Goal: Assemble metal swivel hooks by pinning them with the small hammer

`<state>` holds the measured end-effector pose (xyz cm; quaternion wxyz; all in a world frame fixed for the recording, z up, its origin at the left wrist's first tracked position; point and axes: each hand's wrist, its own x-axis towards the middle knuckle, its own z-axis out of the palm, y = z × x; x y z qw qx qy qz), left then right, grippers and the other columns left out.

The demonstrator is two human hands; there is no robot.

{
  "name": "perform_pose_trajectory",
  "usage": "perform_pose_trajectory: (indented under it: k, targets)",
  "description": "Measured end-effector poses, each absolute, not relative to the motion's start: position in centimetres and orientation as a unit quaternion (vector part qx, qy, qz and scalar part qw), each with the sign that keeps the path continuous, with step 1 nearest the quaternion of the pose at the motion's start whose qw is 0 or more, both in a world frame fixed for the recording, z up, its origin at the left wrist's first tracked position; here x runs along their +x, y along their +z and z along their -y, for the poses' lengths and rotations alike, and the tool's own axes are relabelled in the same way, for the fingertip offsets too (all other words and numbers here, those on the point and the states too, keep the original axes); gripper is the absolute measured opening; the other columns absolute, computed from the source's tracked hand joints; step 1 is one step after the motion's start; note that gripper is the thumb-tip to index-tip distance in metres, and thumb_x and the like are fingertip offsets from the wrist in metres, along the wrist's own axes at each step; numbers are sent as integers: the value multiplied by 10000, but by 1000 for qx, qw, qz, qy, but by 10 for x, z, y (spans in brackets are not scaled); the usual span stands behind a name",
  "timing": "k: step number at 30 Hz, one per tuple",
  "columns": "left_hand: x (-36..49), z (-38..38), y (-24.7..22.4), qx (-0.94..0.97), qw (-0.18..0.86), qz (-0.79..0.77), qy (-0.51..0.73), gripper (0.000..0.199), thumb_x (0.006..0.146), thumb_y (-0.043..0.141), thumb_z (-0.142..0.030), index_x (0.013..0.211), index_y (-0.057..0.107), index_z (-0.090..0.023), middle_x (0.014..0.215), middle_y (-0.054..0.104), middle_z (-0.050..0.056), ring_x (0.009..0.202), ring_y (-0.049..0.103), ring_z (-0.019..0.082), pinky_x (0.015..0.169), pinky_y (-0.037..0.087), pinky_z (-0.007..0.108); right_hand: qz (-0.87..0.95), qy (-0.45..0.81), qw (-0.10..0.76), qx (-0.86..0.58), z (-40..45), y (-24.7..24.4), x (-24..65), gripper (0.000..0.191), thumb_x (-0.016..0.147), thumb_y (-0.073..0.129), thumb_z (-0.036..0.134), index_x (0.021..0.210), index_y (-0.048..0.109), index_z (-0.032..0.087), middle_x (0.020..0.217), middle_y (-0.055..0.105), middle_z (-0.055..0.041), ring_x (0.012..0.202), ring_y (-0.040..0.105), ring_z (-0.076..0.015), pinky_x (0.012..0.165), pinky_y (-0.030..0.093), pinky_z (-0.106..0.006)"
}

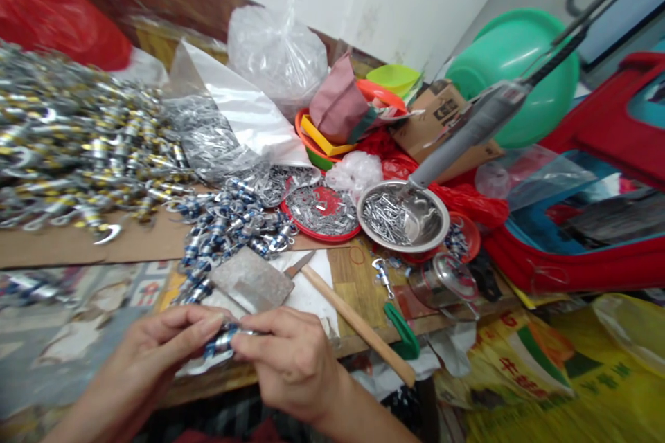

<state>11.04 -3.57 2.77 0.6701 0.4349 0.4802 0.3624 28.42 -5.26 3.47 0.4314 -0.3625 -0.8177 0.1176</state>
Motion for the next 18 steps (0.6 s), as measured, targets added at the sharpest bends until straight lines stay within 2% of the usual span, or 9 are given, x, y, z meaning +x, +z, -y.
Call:
perform_pose_trajectory:
  k: [3, 6, 8, 10, 11, 12, 13, 16, 18]
  targets:
    - [114, 39, 24, 359, 714, -473, 371, 236, 599, 714, -377, 757, 688, -203, 642, 684, -7, 646, 618, 142, 599, 474, 189, 803, 134, 434, -384, 58, 34, 281, 154, 762, 575, 101, 858, 690, 136, 835, 684, -100, 689, 644, -129, 598, 537, -199]
    - [117, 41, 16, 312, 736, -464, 381, 495, 493, 789, -311, 952, 629, -218, 685, 704, -2, 703, 659, 190, 634, 512, 238, 807, 180, 395, -401, 56, 37, 284, 157, 780, 582, 157, 889, 690, 126, 839, 680, -93, 707, 643, -124, 629, 533, -187]
    - [118, 40, 11, 324, 727, -468, 385, 550, 527, 776, -298, 1030, 573, -210, 728, 707, 10, 742, 664, 196, 666, 518, 249, 815, 209, 334, -424, 38, 40, 294, 155, 798, 571, 213, 867, 698, 157, 833, 687, -57, 736, 642, -119, 670, 527, -187]
    - [119, 38, 8, 343, 707, -477, 394, 561, 576, 750, -295, 1079, 514, -212, 788, 700, 16, 800, 657, 190, 724, 510, 256, 809, 166, 266, -498, 4, 42, 311, 177, 828, 529, 250, 867, 695, 199, 863, 695, -18, 811, 636, -118, 756, 506, -205]
    - [120, 37, 7, 348, 699, -479, 400, 566, 585, 745, -291, 1085, 490, -217, 808, 693, 15, 824, 652, 190, 742, 505, 261, 773, 79, 235, -583, -17, 42, 322, 219, 860, 470, 222, 931, 676, 200, 938, 684, -26, 885, 620, -122, 812, 481, -221]
    - [120, 35, 7, 352, 697, -478, 402, 566, 591, 741, -287, 1084, 469, -222, 820, 686, 15, 838, 648, 191, 754, 502, 269, 740, 9, 165, -652, -40, 41, 333, 274, 881, 408, 180, 1029, 636, 219, 1043, 654, -24, 967, 591, -121, 859, 452, -230]
    - [121, 34, 8, 354, 699, -474, 402, 558, 600, 736, -285, 1076, 452, -225, 823, 681, 15, 840, 647, 191, 756, 500, 276, 724, -9, 139, -676, -63, 38, 343, 310, 878, 383, 138, 1083, 608, 200, 1095, 630, -54, 1011, 572, -146, 881, 433, -261]
    - [124, 33, 12, 349, 718, -455, 395, 535, 613, 725, -275, 1044, 410, -228, 785, 681, 11, 780, 657, 184, 723, 505, 281, 709, -18, 82, -700, -117, 27, 360, 309, 820, 444, 98, 1045, 626, 206, 993, 665, -96, 973, 593, -225, 835, 443, -331]
    - [127, 32, 14, 336, 722, -451, 403, 538, 596, 735, -268, 1013, 395, -232, 742, 681, -3, 726, 665, 180, 689, 512, 279, 709, -17, 58, -703, -135, 18, 361, 323, 783, 470, 70, 1026, 627, 213, 943, 672, -108, 957, 597, -244, 822, 438, -350]
